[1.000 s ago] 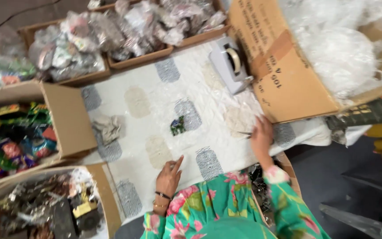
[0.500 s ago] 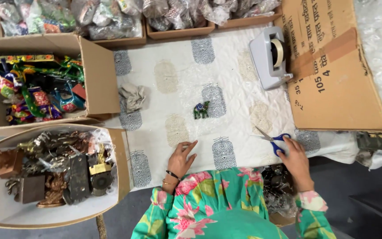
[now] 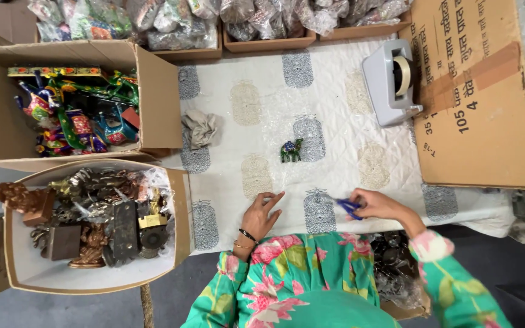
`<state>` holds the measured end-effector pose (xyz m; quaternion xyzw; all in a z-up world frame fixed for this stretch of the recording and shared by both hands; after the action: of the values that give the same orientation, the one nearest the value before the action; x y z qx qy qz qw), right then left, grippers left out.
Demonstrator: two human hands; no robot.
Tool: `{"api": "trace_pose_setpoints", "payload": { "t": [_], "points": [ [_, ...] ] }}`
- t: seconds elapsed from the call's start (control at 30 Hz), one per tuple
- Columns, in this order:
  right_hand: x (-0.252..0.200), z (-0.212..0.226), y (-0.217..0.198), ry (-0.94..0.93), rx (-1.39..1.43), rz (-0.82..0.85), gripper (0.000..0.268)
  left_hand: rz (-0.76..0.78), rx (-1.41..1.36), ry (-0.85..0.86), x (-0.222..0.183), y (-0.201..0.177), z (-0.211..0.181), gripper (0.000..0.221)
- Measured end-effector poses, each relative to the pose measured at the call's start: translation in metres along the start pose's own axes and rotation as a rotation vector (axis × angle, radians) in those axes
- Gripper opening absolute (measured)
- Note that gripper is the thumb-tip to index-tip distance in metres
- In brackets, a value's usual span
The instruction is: The person wraps small decorative figurines in bubble wrap by hand and places the wrapped items into cardboard boxes on the table. They occasionally wipe items with a cloth and reach into a box of bubble wrap to tear off pieces for each figurine.
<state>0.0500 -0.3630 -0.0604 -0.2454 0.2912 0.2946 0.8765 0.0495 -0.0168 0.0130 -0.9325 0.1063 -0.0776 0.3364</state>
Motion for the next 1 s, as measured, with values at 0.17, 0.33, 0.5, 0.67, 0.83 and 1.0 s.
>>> {"api": "trace_pose_setpoints", "payload": {
  "t": [0.17, 0.33, 0.5, 0.67, 0.83, 1.0],
  "points": [
    [0.057, -0.002, 0.030, 0.091, 0.157, 0.339, 0.023, 0.000, -0.054, -0.022, -0.004, 0.000, 0.002, 0.055],
    [0.084, 0.012, 0.011, 0.260, -0.002, 0.357, 0.027, 0.023, -0.083, -0.046, -0.002, -0.004, 0.000, 0.056],
    [0.099, 0.051, 0.002, 0.217, -0.087, 0.360, 0.028, 0.012, -0.078, -0.041, 0.000, -0.008, -0.004, 0.056],
    [0.121, 0.042, 0.010, 0.211, -0.030, 0.439, 0.023, 0.034, -0.111, -0.053, -0.001, -0.007, -0.001, 0.055],
    [0.124, 0.058, 0.010, 0.191, -0.123, 0.445, 0.023, 0.054, -0.133, -0.083, 0.001, -0.005, 0.000, 0.054],
    [0.125, 0.065, 0.009, 0.163, -0.215, 0.410, 0.031, 0.047, -0.119, -0.061, 0.002, -0.008, -0.003, 0.053]
  ]
}}
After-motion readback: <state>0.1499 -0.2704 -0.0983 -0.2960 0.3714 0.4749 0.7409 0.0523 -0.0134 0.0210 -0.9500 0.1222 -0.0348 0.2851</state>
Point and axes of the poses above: each hand's wrist, its own x-axis towards the middle knuckle, its own y-axis out of the palm, z = x × y, the point moved 8 cm from there along x, towards the middle knuckle, and after that the axes turned 7 degrees about -z, right-handed, at the moved point
